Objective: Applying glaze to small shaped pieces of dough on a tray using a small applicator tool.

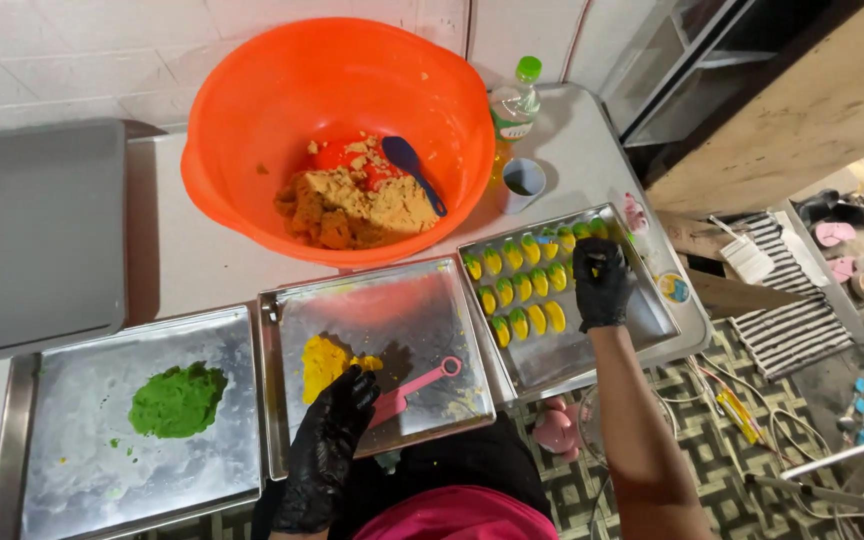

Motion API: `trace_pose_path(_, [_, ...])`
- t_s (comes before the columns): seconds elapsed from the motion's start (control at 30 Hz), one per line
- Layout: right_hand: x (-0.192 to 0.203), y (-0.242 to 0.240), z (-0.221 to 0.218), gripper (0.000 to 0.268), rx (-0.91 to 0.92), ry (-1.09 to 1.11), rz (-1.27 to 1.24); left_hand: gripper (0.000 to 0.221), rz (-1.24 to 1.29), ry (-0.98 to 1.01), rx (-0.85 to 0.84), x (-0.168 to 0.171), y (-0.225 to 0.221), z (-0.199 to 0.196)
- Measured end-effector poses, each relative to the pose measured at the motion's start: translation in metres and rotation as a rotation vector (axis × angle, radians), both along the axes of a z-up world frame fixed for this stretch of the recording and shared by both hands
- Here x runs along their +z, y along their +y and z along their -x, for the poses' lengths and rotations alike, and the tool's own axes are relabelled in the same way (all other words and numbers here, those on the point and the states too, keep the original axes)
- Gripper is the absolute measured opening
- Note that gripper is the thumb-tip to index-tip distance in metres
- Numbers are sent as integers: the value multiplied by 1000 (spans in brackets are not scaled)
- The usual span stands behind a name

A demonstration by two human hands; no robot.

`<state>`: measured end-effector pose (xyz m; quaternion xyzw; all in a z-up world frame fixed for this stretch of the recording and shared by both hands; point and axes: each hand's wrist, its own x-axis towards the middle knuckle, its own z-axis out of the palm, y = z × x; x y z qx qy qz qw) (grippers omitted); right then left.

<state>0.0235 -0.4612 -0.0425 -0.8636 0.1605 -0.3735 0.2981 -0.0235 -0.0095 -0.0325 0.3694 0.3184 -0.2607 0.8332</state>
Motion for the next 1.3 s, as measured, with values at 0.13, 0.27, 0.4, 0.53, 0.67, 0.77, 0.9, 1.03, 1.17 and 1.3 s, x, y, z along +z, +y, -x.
trace_pose_path(0.13, [-14, 5, -5, 11, 52, -106, 157, 57, 113, -12, 55, -7, 0, -18])
trace_pose_path(0.27, [-56, -13, -8, 15, 100, -26, 81, 56, 95, 4, 43, -2, -3, -24])
trace_pose_path(0.4, [-22, -3, -1, 19, 96, -8, 66, 55, 88, 14, 43, 4, -4, -26])
trace_pose_path(0.53, [-20, 0, -10, 14, 79, -46, 103, 54, 92, 37, 48, 6, -5, -16])
trace_pose_path(0.67, [-22, -1, -16, 13, 80, 44, 197, 56, 88, -44, 53, -18, 5, -12])
trace_pose_path(0.77, [-13, -5, -13, 13, 8, -9, 255, 56, 87, -42, 70, -18, 8, -11])
trace_pose_path(0.9, [-17, 3, -23, 11, 72, -1, 234, 56, 82, -30, 68, -16, 12, -10])
trace_pose_path(1.03, [-39, -14, -17, 13, -22, 80, 332, 56, 72, -29, 68, -13, 14, -11])
trace_pose_path(1.17, [-36, -24, -14, 14, -133, 98, 343, 57, 72, -17, 59, -13, 11, -14])
trace_pose_path(1.3, [-12, 0, -24, 16, -31, 26, 253, 57, 78, 1, 52, -11, 7, -17])
